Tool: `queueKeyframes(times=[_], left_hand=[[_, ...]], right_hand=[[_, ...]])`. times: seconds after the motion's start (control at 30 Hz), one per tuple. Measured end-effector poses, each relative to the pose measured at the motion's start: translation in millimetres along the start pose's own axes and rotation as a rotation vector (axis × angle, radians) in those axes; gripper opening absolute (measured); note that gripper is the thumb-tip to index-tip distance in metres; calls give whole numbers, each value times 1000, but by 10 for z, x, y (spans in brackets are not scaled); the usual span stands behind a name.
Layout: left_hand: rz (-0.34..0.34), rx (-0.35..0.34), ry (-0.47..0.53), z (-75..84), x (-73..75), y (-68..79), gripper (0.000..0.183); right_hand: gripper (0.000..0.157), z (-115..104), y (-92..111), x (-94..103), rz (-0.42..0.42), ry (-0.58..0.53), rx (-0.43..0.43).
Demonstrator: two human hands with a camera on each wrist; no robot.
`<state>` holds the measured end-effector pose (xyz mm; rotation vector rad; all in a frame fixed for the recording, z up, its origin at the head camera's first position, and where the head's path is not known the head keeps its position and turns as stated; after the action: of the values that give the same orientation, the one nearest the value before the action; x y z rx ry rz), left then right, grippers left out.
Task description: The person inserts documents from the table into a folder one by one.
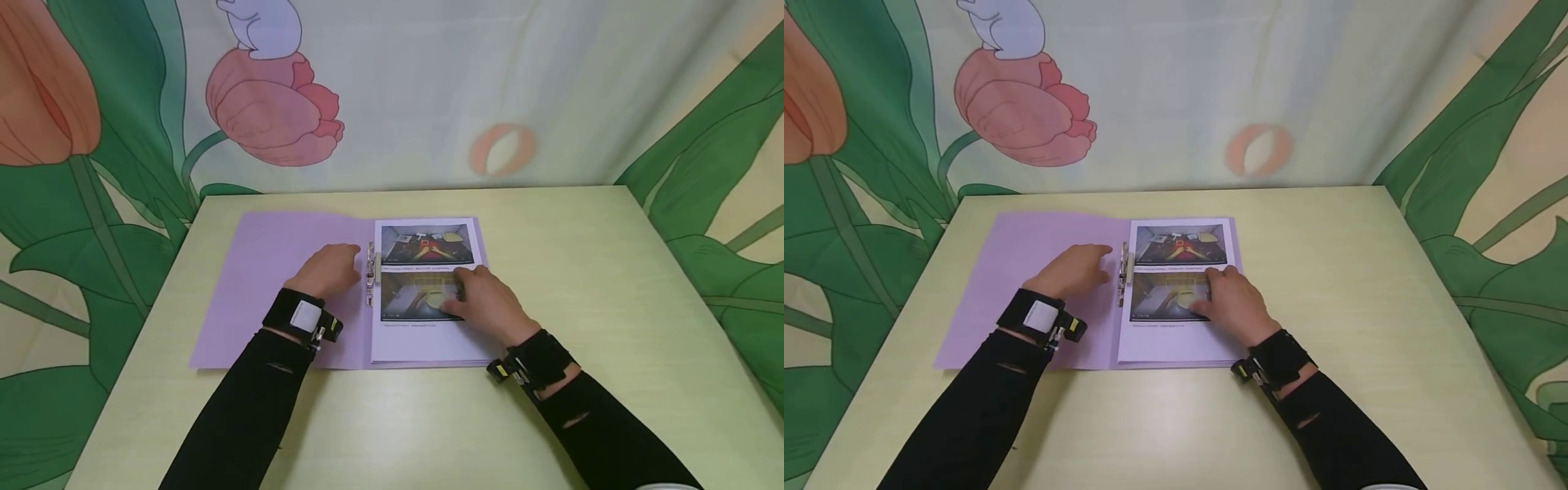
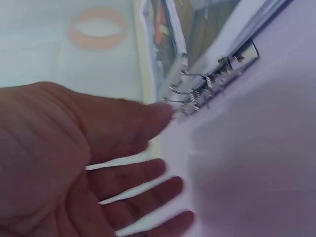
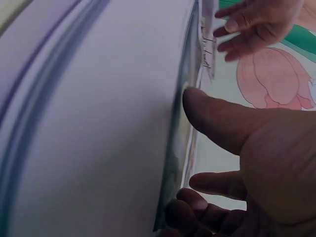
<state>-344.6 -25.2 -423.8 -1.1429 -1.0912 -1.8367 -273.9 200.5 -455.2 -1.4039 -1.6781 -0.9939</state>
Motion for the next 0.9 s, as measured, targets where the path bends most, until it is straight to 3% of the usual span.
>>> queueKeyframes(times=[0.13,0.43,0.73,0.9], left_hand=[[34,-2,15,-30,-35,-171,50],[82,-42,69,-41,-23,-368,49],[81,-80,118,-12,-59,-425,39],[90,-76,183,-20,-53,-482,46]], right_hand=[[72,-19,-23,-105,-32,24,18],[73,-56,-12,-112,-45,14,52],[78,-52,-44,-130,-61,15,46],[78,-7,-50,-112,-59,21,30]])
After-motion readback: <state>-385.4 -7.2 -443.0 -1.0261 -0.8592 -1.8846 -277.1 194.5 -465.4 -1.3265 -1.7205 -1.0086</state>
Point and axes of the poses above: each hand's wrist, its own y-axis away from the middle knuckle, its own x-axis out of the back of the hand, z = x × y, the point moved 9 cm from there along -y, towards the middle knuckle, and after that the axes turned 3 degrees about -y, right-handed, at the moved point
